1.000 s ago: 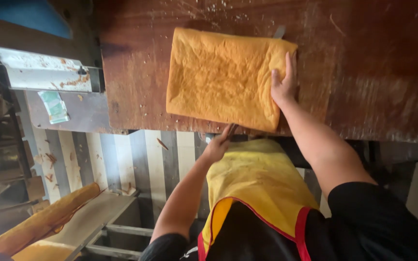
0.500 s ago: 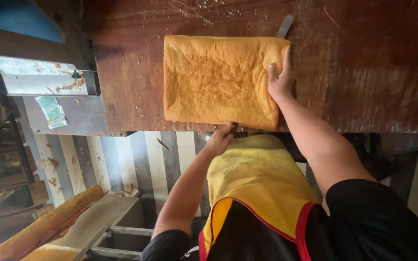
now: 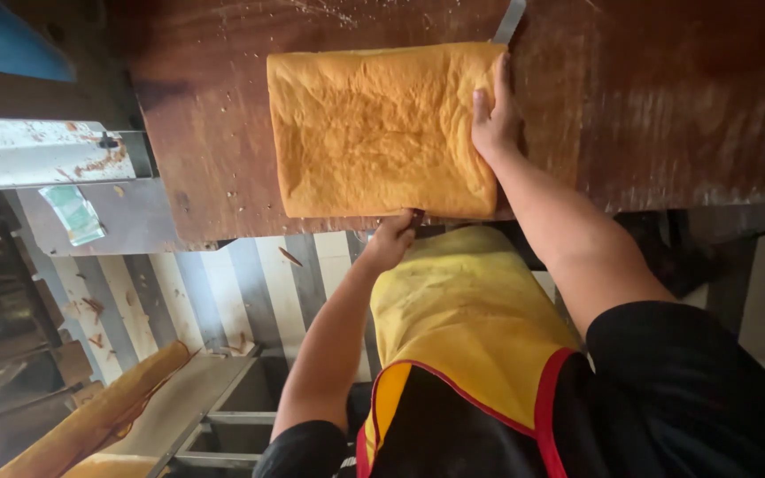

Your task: Trim the crusts or edges off large square sheets of baked bread using a long knife.

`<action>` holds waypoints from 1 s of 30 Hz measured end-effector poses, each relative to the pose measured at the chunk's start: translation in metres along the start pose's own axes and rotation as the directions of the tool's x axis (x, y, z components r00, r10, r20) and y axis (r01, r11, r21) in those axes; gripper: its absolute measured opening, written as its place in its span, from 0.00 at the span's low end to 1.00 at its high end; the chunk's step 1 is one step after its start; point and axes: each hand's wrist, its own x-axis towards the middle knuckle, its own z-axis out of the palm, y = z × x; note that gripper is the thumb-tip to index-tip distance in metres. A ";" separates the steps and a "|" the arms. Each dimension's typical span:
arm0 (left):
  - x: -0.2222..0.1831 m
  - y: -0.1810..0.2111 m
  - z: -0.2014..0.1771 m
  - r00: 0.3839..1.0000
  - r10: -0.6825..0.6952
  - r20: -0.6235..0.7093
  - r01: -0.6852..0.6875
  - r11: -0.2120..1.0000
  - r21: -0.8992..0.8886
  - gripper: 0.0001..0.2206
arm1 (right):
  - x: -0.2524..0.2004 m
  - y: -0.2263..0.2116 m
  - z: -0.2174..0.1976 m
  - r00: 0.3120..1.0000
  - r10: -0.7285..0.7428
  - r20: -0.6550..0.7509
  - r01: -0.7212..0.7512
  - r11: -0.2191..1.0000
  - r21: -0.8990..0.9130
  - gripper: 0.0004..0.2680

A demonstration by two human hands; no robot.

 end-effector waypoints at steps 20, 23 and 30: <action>-0.072 0.003 -0.057 0.985 -0.171 0.037 0.167 0.981 0.094 0.30 | 0.002 -0.007 -0.005 0.988 -0.153 -0.027 0.150 0.983 -0.108 0.24; -0.073 0.006 -0.070 0.988 -0.144 0.051 0.142 0.989 0.048 0.32 | -0.001 -0.006 -0.006 0.994 -0.114 -0.006 0.110 0.975 -0.195 0.23; 0.005 0.011 -0.022 0.982 -0.189 -0.023 0.190 0.982 0.025 0.13 | -0.007 -0.030 -0.036 0.979 0.105 0.175 -0.065 0.974 -0.218 0.25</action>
